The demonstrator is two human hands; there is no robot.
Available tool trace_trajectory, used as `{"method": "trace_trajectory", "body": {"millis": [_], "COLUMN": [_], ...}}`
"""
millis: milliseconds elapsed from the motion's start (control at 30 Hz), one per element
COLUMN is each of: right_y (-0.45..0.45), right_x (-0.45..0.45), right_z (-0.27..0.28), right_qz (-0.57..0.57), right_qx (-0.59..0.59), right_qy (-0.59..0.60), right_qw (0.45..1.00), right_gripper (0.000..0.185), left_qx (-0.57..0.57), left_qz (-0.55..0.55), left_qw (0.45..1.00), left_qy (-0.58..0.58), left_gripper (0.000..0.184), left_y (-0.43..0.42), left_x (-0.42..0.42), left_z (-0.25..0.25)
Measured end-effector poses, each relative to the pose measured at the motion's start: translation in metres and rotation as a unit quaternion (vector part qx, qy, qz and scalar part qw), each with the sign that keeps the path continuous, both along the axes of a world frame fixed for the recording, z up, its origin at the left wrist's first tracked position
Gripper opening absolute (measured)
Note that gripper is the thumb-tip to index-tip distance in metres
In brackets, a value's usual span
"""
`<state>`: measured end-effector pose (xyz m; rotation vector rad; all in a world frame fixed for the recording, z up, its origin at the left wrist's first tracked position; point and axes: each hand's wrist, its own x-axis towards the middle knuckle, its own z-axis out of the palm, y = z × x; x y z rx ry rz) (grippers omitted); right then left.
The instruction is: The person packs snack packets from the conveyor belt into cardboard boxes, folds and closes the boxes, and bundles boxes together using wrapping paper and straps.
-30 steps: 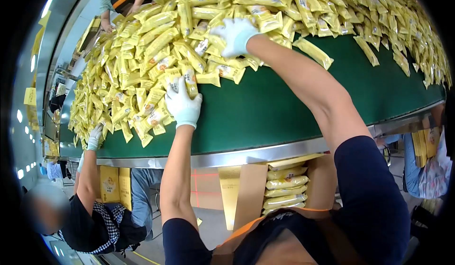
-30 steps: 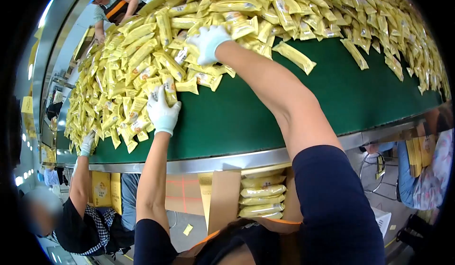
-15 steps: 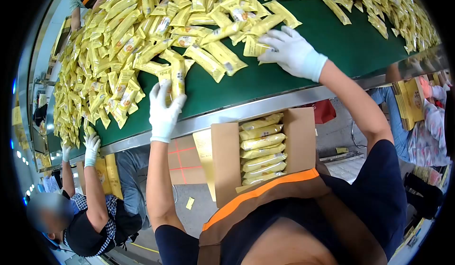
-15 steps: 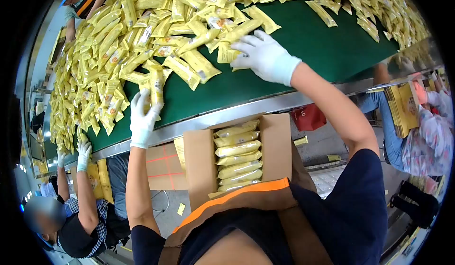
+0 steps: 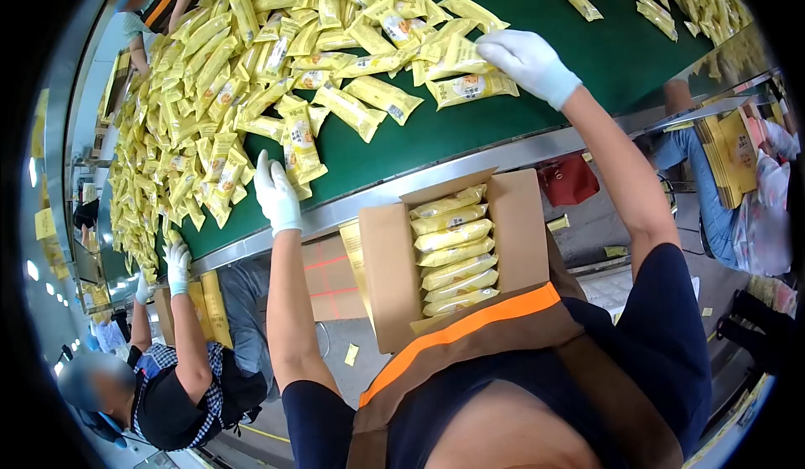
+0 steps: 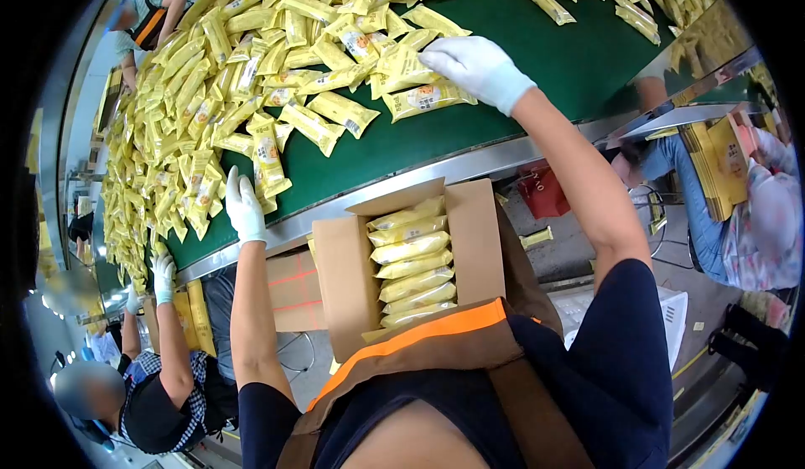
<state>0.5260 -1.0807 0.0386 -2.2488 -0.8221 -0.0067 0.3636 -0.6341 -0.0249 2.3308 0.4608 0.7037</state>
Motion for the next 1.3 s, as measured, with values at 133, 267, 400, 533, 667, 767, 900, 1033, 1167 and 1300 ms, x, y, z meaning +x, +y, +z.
{"method": "trace_trajectory", "body": {"millis": [133,267,400,533,667,767,900,1033,1167,1300], "right_y": [0.022,0.025,0.016,0.017,0.023,0.029,0.03,0.017,-0.005,-0.002], "right_x": [0.009,-0.02,-0.053,-0.065,-0.056,-0.052,-0.05,-0.044,-0.034,-0.042], "right_z": [-0.04,-0.027,-0.019,-0.019,-0.016,-0.014,-0.004,-0.016,-0.02,0.007], "right_qz": [0.067,0.066,0.057,0.035,0.047,0.054,0.036,-0.042,-0.072,-0.122], "right_qx": [-0.152,-0.223,-0.228,-0.247,-0.285,-0.316,-0.352,-0.326,-0.114,0.34], "right_qy": [-0.209,-0.138,-0.18,-0.186,-0.138,-0.113,-0.099,-0.12,0.149,0.509], "right_qw": [0.964,0.963,0.955,0.951,0.947,0.941,0.93,0.937,0.98,0.781], "right_gripper": [0.033,0.039,0.049,0.056,0.06,0.06,0.06,0.064,0.058,0.058], "left_qx": [0.186,0.398,0.42,0.286,0.311,0.149,0.139,0.056,-0.296,-0.501], "left_qz": [-0.065,-0.045,-0.033,-0.153,-0.14,-0.034,-0.029,-0.061,-0.09,-0.154], "left_qw": [0.98,0.901,0.894,0.94,0.933,0.982,0.949,0.977,0.946,0.85], "left_qy": [-0.03,0.169,0.153,0.102,0.113,0.108,0.282,0.196,0.1,0.045], "left_gripper": [0.039,0.066,0.063,0.065,0.062,0.064,0.086,0.079,0.05,0.057], "left_y": [-0.038,-0.068,-0.076,-0.09,-0.062,-0.01,-0.006,0.01,-0.006,-0.055], "left_x": [0.015,0.025,0.019,-0.032,-0.059,-0.027,0.008,-0.003,-0.031,-0.073], "left_z": [0.026,0.036,0.043,0.067,0.051,0.032,0.036,0.023,0.034,0.071]}}
